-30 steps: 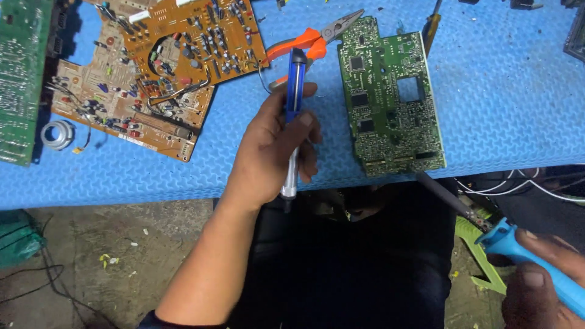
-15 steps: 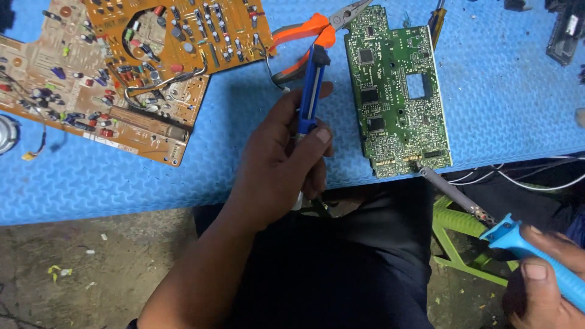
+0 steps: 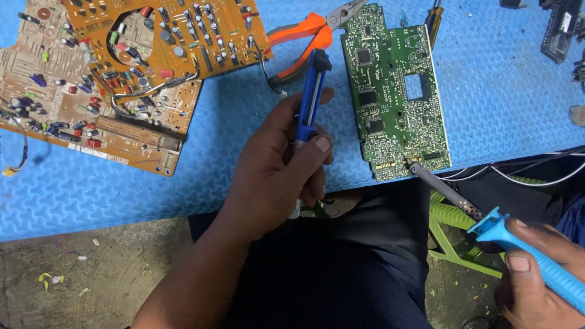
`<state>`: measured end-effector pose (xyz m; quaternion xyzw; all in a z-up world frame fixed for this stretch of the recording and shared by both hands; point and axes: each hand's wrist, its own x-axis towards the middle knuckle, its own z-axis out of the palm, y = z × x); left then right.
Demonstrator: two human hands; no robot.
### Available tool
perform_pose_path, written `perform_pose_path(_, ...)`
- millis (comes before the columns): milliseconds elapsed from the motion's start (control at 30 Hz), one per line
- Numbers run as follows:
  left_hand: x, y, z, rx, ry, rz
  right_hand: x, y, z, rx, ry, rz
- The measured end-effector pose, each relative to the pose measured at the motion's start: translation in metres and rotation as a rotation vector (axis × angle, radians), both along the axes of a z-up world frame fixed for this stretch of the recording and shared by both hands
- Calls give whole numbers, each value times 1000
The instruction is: Desoldering electronic components from a printed circuit board using a soldering iron and a desoldering pump.
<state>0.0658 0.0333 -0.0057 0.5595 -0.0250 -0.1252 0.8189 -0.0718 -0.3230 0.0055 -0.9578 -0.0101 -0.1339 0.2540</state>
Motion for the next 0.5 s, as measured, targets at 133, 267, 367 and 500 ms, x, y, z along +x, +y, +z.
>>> perform_pose_path(133,0,0,1,-10,-2,-4,5,3,6,-39,58,-8)
perform_pose_path(267,0,0,1,-3,-3,-2,7,-2,2,1,67,4)
perform_pose_path(367,0,0,2,19,7,4,11,2,7,11,93,9)
perform_pose_path(500,0,-2,4,60,17,12,17,-1,12,-11,117,90)
